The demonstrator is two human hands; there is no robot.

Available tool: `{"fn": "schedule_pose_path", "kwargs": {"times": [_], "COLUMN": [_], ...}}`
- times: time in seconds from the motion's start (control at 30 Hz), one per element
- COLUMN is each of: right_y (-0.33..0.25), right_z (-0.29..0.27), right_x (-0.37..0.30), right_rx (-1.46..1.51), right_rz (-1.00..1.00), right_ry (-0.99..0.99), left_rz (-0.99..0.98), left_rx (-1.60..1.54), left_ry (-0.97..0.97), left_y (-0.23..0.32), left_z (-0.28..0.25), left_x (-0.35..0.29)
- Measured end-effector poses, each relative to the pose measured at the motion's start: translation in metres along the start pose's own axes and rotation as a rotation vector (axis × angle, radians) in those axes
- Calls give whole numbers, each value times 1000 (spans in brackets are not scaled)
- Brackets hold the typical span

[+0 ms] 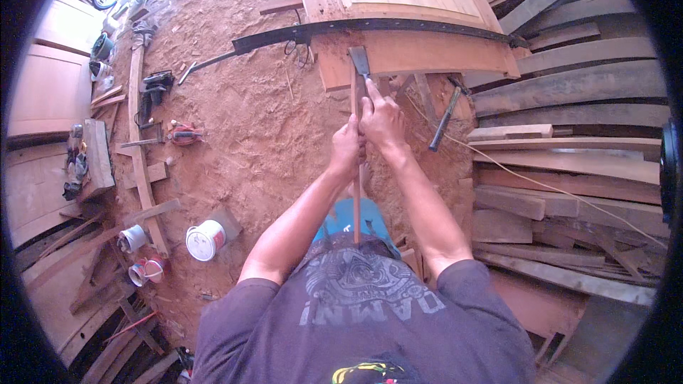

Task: The person uses a chisel and hammer to shape and smooth a thin wooden strip, repeatedly striking the chisel to remove material. The person also uses a power drill on the wooden structure.

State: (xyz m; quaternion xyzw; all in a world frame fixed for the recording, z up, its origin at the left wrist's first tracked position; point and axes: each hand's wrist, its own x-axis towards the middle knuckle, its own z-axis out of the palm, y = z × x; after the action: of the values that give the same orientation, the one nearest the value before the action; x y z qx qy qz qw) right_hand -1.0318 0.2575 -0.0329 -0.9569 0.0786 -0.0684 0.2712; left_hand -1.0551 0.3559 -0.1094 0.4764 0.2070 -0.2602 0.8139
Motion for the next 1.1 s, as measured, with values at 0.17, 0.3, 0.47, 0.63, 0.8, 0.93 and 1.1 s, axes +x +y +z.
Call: {"fn": "schedule_pose_path", "kwargs": {"times": [0.17, 0.3, 0.47, 0.63, 0.8, 0.93, 1.1], "right_y": [-5, -13, -5, -11, -7, 2, -14], "right_z": [-7, -11, -8, -12, -11, 0, -11], "right_x": [-55, 18, -46, 3, -39, 5, -37], "right_rx": [-37, -79, -43, -41, -82, -84, -68], "right_rz": [81, 67, 36, 36, 31, -2, 75], "right_ry": [-117, -26, -78, -20, -62, 27, -88], "left_rz": [142, 262, 351, 283, 228, 268, 368], "left_rx": [117, 258, 484, 345, 281, 221, 324], "left_ry": [85, 99, 238, 263, 244, 212, 278], "left_y": [7, 4, 7, -9, 2, -15, -11], "left_z": [2, 10, 9, 11, 9, 11, 5], "left_x": [0, -8, -7, 3, -4, 2, 7]}}
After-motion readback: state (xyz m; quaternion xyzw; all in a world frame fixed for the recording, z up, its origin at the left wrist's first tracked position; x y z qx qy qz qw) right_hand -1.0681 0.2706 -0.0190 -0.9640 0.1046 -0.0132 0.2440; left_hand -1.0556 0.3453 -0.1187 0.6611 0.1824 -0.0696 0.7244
